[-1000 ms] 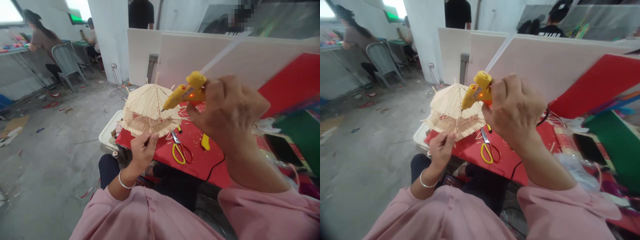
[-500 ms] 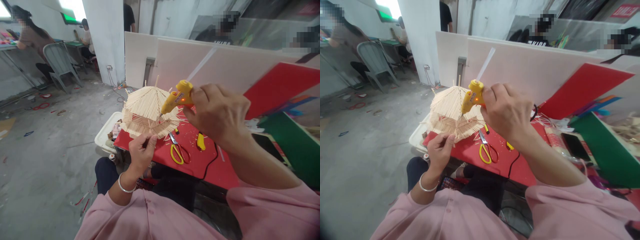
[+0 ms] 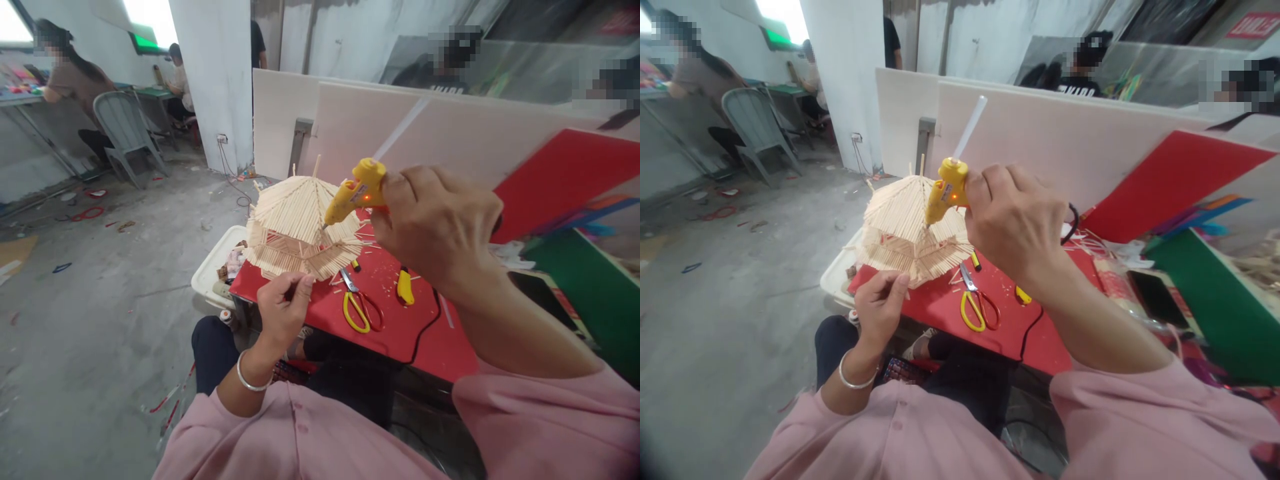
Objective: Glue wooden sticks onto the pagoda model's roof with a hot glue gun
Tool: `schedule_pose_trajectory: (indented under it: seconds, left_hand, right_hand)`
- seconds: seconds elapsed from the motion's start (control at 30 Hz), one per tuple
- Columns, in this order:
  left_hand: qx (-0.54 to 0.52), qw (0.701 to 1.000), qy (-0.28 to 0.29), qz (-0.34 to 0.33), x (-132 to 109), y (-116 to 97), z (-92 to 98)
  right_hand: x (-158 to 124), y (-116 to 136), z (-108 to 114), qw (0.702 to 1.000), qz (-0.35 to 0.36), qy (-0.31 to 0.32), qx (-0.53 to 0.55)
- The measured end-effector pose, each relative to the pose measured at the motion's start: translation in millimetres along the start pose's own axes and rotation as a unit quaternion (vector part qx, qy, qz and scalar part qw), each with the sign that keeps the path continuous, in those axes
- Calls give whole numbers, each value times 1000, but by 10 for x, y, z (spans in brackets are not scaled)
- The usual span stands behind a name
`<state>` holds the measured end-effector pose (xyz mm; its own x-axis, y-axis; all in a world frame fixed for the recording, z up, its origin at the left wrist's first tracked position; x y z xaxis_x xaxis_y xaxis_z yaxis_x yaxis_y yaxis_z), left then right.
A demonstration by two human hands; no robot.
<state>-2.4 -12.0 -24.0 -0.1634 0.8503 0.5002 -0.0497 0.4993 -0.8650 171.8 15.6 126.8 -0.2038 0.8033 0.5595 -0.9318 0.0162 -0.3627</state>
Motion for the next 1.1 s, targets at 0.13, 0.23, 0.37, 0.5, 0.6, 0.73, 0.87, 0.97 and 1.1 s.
schedule_pose_trajectory:
  seconds: [0.13, 0.23, 0.37, 0.5, 0.6, 0.73, 0.87, 0.97, 1.1]
  left_hand:
    - [1, 1000, 2, -3, -20, -4, -5]
    - [2, 1000, 3, -1, -35, 5, 0]
    - [1, 1000, 1, 0, -32, 11, 1]
    - [-1, 1000, 3, -1, -9, 2, -18]
    - [-1, 1000, 3, 1, 2, 0, -33]
    - [-6, 1000, 1, -11, 7, 1, -34]
    - [-5, 1000, 0, -20, 12, 7, -24]
    - [-1, 1000, 0, -25, 12, 6, -23]
    - [-2, 1000, -4, -27, 8, 0, -28]
  right_hand:
    - [6, -19, -47, 1000, 11, -17, -12]
    - [9, -30, -59, 999, 16, -27, -4]
    - [-5, -22, -31, 1000, 14, -23, 3]
    - [-26, -11, 15, 999, 9, -30, 19]
    - [-36, 3, 32, 997, 38, -57, -20]
    - [-67, 2, 16, 990, 73, -97, -66]
    - [-105, -37, -28, 991, 69, -107, -42]
    - [-112, -51, -48, 990, 73, -117, -42]
    - [-93, -42, -44, 994, 62, -88, -33]
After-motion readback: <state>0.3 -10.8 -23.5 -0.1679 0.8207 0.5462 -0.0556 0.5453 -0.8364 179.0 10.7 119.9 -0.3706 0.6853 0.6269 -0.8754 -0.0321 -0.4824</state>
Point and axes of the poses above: each hand's wrist, its own x-axis towards the middle knuckle, its own z-axis out of the back of the hand, y = z × x, the point moved 3 cm from there along x, towards the middle knuckle, and after that the axes turned 1 degree about -x, right-handed, at the moved point
